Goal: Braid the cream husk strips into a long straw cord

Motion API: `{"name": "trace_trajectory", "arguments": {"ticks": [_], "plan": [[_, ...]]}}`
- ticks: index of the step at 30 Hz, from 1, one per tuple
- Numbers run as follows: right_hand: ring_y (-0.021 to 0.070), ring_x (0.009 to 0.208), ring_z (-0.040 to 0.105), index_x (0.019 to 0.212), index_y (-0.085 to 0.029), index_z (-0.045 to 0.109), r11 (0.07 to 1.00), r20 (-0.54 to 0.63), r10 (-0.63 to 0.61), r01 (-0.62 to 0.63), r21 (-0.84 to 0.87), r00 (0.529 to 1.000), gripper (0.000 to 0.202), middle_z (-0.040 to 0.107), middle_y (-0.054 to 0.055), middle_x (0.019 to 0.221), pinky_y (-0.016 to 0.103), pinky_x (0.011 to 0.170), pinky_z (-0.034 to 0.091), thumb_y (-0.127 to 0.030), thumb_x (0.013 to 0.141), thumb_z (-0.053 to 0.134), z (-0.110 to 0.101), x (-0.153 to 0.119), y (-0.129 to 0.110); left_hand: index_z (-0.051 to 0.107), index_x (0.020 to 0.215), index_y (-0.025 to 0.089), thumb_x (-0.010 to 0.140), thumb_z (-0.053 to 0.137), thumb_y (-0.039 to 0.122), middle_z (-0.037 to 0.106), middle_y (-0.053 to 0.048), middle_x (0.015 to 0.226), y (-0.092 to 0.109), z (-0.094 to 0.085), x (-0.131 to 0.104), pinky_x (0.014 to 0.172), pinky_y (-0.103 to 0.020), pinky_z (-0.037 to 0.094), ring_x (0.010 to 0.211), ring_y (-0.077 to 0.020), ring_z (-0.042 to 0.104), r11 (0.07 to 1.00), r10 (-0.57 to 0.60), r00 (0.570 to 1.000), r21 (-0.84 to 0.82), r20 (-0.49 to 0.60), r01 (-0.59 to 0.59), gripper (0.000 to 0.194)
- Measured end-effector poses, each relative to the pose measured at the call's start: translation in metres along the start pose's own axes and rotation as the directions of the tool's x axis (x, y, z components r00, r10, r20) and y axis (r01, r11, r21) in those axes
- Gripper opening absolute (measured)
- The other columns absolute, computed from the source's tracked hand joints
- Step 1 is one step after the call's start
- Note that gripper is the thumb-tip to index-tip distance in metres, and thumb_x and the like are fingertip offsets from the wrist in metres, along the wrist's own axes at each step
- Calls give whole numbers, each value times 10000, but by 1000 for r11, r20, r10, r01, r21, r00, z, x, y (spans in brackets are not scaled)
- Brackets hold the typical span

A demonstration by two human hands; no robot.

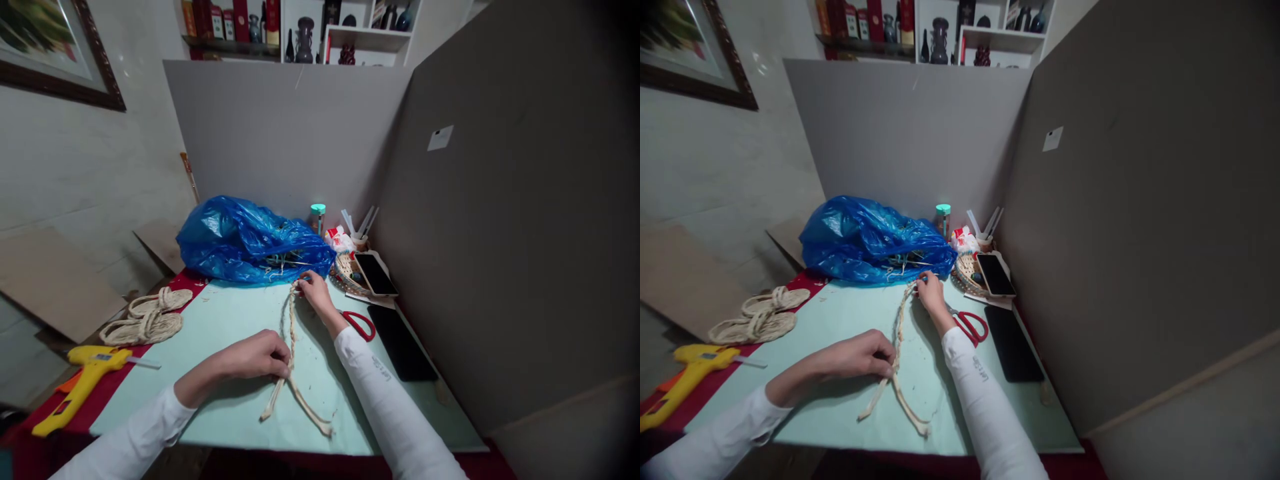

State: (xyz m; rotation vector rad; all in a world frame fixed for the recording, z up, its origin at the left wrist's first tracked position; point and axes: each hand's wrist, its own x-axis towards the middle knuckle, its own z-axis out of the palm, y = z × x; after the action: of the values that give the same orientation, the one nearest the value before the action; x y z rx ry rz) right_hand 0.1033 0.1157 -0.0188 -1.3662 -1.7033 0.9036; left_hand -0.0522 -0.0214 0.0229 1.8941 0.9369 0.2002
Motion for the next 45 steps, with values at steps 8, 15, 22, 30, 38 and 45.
{"name": "trace_trajectory", "arguments": {"ticks": [8, 15, 22, 30, 38, 45], "plan": [[143, 629, 632, 1091, -117, 491, 994, -90, 96, -91, 54, 991, 308, 676, 42, 696, 235, 640, 455, -169, 792, 542, 5, 12, 12, 701, 682, 165, 730, 642, 319, 582, 12, 589, 12, -2, 5, 527, -220, 317, 545, -112, 439, 995, 43, 981, 76, 188, -58, 172], [176, 687, 621, 1044, -148, 477, 992, -144, 111, -100, 78, 983, 386, 662, 31, 743, 259, 627, 448, -265, 710, 630, 1, 22, 30, 712, 693, 124, 687, 671, 346, 626, -19, 581, -10, -64, 39, 529, -219, 379, 549, -131, 525, 998, -58, 943, 2, -328, 62, 226], [178, 644, 622, 972, -186, 469, 990, -137, 80, -62, 129, 987, 251, 632, -4, 674, 276, 606, 465, -268, 747, 543, 3, 22, 38, 660, 928, 85, 717, 624, 285, 646, -66, 689, -46, -74, 118, 529, -256, 485, 564, -134, 582, 956, -179, 803, -295, -569, 4, 293], [188, 668, 660, 1055, -189, 454, 990, -176, 31, -6, 142, 984, 383, 675, 7, 709, 292, 652, 493, -143, 683, 537, -2, 21, 36, 677, 740, 109, 657, 601, 98, 614, -7, 550, -60, -71, 143, 489, -220, 430, 460, -101, 535, 966, -135, 736, -255, -663, -53, 114], [172, 797, 676, 1145, -165, 418, 992, -191, -21, 44, 115, 981, 433, 720, 85, 931, 276, 711, 501, -133, 726, 523, 1, 20, 28, 611, 628, 133, 612, 594, 57, 505, 42, 421, -61, -71, 142, 453, -207, 350, 403, -91, 462, 938, -194, 734, -343, -651, -56, 79], [189, 851, 652, 904, -187, 661, 980, -60, -174, 167, -106, 983, 258, 726, 51, 909, 264, 781, 439, -74, 725, 514, -6, 9, 7, 560, 709, 125, 645, 559, 54, 575, 4, 562, -58, -77, 134, 477, -196, 400, 433, -63, 490, 853, -264, 773, -514, -577, -93, 95]]}}
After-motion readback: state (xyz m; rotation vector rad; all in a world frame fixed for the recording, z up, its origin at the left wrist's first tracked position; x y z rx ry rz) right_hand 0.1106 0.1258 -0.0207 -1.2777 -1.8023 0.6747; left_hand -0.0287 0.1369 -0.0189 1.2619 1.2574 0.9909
